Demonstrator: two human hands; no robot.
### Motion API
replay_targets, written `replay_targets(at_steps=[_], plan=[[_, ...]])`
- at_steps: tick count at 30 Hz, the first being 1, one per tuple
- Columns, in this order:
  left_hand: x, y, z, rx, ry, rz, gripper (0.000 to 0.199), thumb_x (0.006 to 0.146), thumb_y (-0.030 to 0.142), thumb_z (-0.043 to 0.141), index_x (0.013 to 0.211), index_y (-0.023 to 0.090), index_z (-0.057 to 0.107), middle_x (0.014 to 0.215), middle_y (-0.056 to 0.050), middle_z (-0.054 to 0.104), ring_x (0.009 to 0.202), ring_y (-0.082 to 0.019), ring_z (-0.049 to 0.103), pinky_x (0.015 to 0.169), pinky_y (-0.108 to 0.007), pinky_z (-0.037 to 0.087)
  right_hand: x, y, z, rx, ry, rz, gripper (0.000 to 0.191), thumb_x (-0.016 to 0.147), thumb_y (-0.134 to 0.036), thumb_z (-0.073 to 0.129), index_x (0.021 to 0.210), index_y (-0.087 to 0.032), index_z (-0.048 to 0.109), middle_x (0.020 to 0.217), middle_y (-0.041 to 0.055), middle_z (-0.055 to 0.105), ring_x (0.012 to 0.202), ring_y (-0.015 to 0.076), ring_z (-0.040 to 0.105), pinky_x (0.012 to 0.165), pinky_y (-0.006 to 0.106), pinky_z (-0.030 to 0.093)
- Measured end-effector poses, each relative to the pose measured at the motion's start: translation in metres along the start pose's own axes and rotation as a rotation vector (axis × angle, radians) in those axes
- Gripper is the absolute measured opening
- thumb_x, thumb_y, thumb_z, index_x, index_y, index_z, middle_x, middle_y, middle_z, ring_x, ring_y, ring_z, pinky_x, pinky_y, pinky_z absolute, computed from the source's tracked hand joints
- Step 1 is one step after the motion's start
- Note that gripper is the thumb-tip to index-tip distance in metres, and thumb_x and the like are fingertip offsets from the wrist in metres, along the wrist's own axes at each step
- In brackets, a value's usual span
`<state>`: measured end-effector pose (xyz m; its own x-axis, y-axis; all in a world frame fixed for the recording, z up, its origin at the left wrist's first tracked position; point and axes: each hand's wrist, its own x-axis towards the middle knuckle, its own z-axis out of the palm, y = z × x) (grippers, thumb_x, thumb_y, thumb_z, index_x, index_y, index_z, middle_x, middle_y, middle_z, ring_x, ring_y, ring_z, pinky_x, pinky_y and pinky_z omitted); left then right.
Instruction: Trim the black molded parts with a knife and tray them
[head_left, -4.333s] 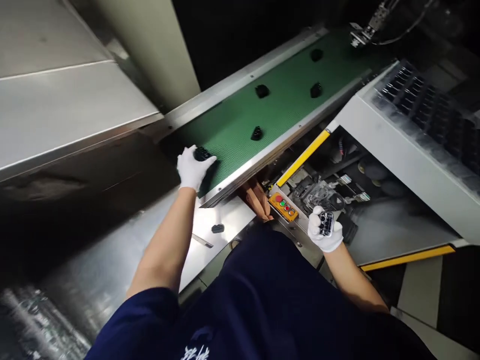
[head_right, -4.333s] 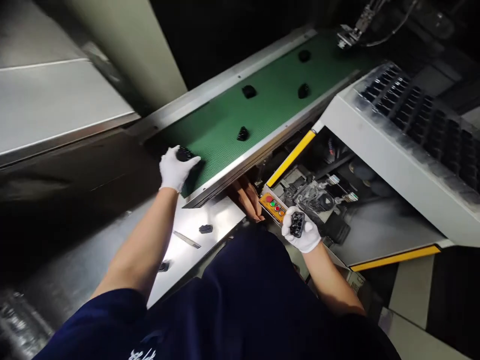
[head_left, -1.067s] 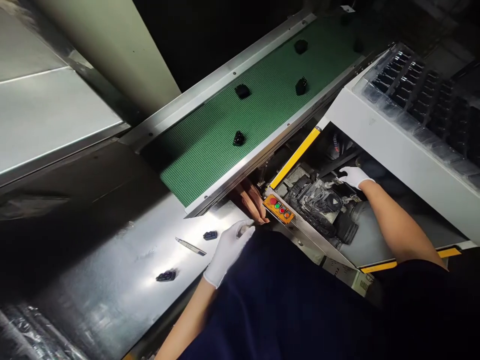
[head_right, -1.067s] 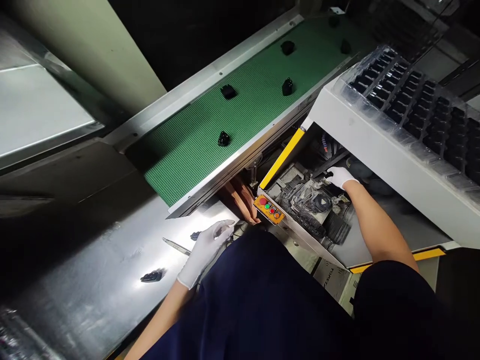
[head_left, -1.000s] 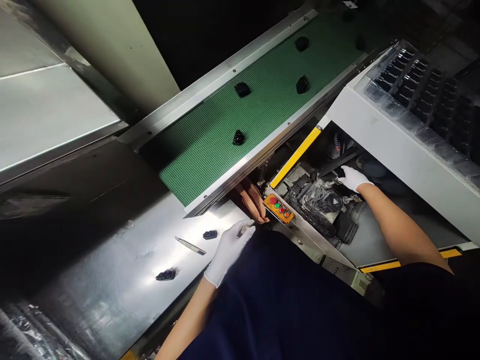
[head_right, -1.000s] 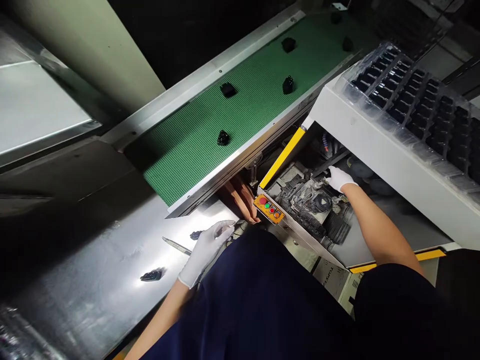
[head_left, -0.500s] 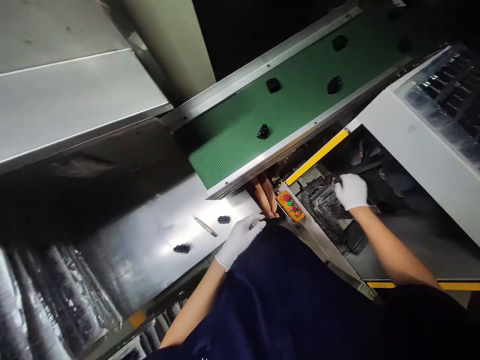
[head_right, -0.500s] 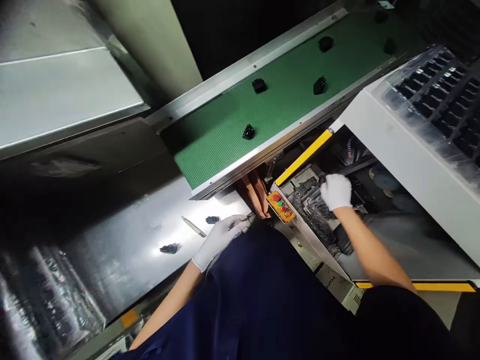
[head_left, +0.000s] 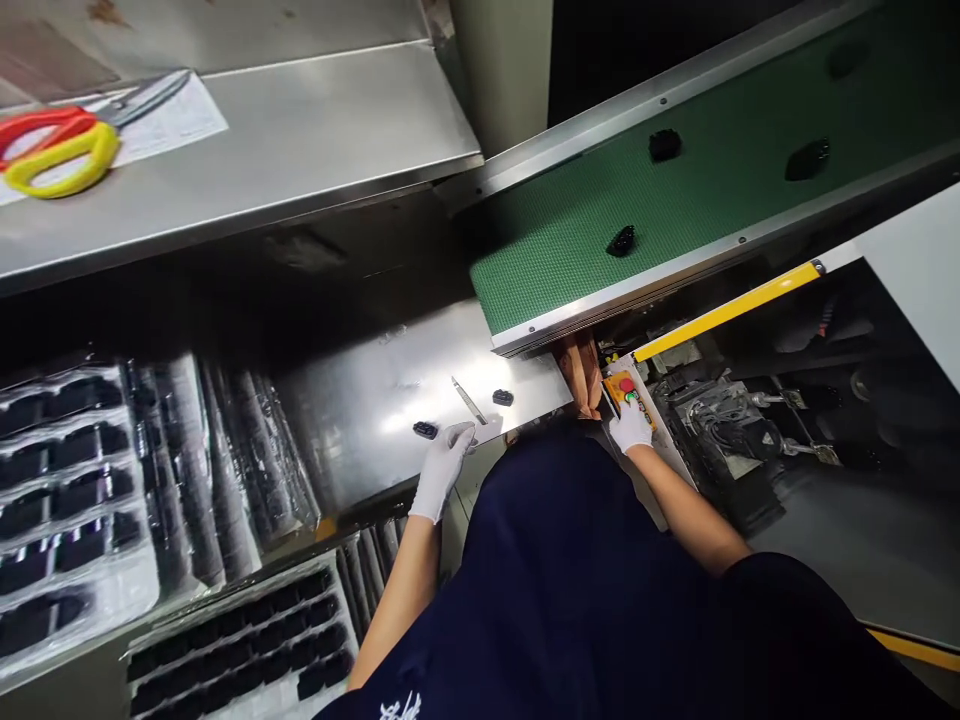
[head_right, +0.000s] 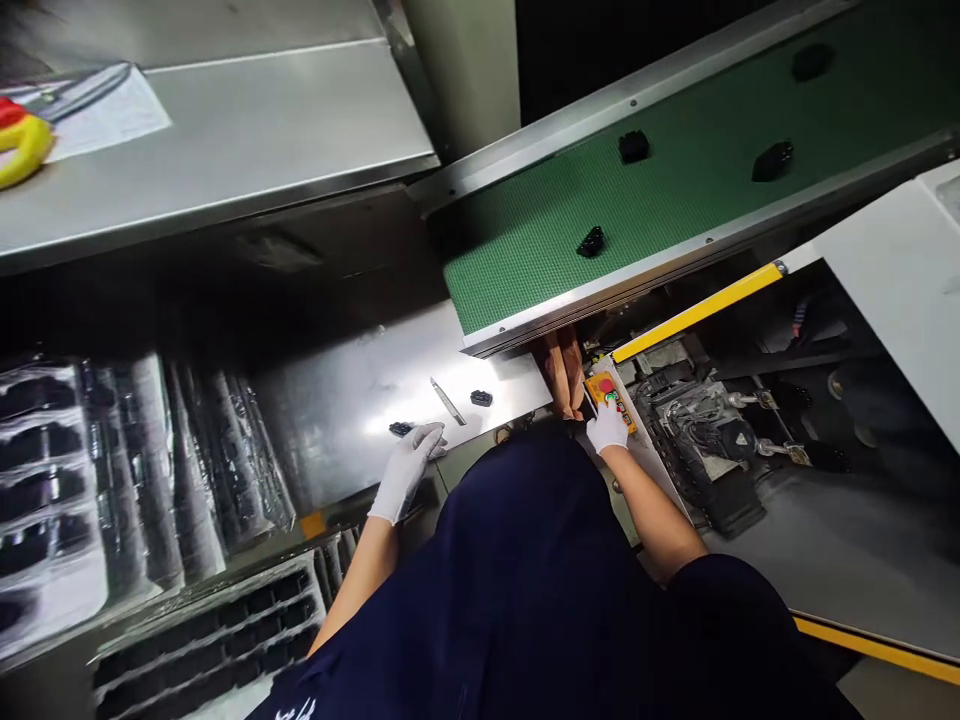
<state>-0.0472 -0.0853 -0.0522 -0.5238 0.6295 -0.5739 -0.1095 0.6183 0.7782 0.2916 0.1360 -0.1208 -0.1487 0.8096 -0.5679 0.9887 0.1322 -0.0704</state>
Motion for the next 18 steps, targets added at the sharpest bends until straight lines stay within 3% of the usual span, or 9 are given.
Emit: replay_targets(at_steps=[2,4,7,9,11,14,18], plan=[[0.004,-0.013,-0.012,0.019,0.078,-0.007,0.056,0.088,0.059,0.059,0.120,0.013,0.066,0.112,-0.012,0.072,0.097,-0.023,0.072,0.092,-0.037,0.059,0.007,-0.002,-0.002,0.002,0.001,0.006,0.053,0.091,-0.031,0.054,0.141,-0.016,0.059,0.166,0.0183,0.029,0.130,0.0327,0.056,0.108,0.045,0.045],[0.010,-0.026,-0.025,0.052,0.190,-0.020,0.050,0.092,0.051,0.056,0.124,0.014,0.064,0.120,-0.013,0.071,0.105,-0.024,0.070,0.096,-0.037,0.057,0.016,-0.003,-0.009,0.004,-0.027,0.004,0.046,0.088,-0.034,0.058,0.129,-0.015,0.067,0.161,0.0193,0.037,0.124,0.0323,0.061,0.105,0.044,0.048],[0.021,-0.043,-0.046,0.119,0.389,-0.073,0.049,0.098,0.040,0.051,0.139,0.014,0.056,0.140,-0.016,0.063,0.122,-0.025,0.063,0.109,-0.039,0.049,0.033,-0.006,-0.031,0.012,-0.073,0.005,0.037,0.086,-0.035,0.060,0.113,-0.014,0.074,0.135,0.0209,0.062,0.117,0.0326,0.066,0.103,0.045,0.050],[0.032,-0.055,-0.059,0.163,0.471,-0.124,0.058,0.096,0.037,0.056,0.148,0.011,0.048,0.151,-0.020,0.053,0.130,-0.027,0.058,0.114,-0.040,0.044,0.043,-0.015,-0.046,0.033,-0.082,-0.001,0.033,0.089,-0.034,0.059,0.110,-0.015,0.075,0.116,0.0187,0.071,0.115,0.0324,0.068,0.102,0.045,0.051],[0.044,-0.066,-0.066,0.202,0.482,-0.162,0.075,0.088,0.039,0.070,0.152,0.009,0.044,0.157,-0.023,0.045,0.136,-0.031,0.053,0.115,-0.039,0.042,0.045,-0.032,-0.052,0.086,-0.089,-0.040,0.027,0.091,-0.032,0.059,0.107,-0.017,0.075,0.107,0.0149,0.074,0.113,0.0297,0.069,0.103,0.043,0.051],[0.061,-0.076,-0.067,0.252,0.430,-0.189,0.099,0.070,0.042,0.089,0.152,0.008,0.045,0.156,-0.025,0.045,0.139,-0.036,0.050,0.115,-0.039,0.040,0.027,-0.070,-0.041,0.236,-0.165,-0.163,0.023,0.097,-0.034,0.064,0.109,-0.016,0.071,0.105,0.0089,0.073,0.103,0.0220,0.070,0.097,0.040,0.055],[0.074,-0.075,-0.057,0.301,0.404,-0.212,0.092,0.068,0.041,0.090,0.146,0.009,0.053,0.149,-0.026,0.051,0.134,-0.038,0.053,0.109,-0.041,0.042,-0.011,-0.126,-0.011,0.478,-0.298,-0.341,0.035,0.101,-0.044,0.064,0.119,-0.014,0.066,0.110,0.0072,0.070,0.093,0.0168,0.069,0.083,0.036,0.061]])
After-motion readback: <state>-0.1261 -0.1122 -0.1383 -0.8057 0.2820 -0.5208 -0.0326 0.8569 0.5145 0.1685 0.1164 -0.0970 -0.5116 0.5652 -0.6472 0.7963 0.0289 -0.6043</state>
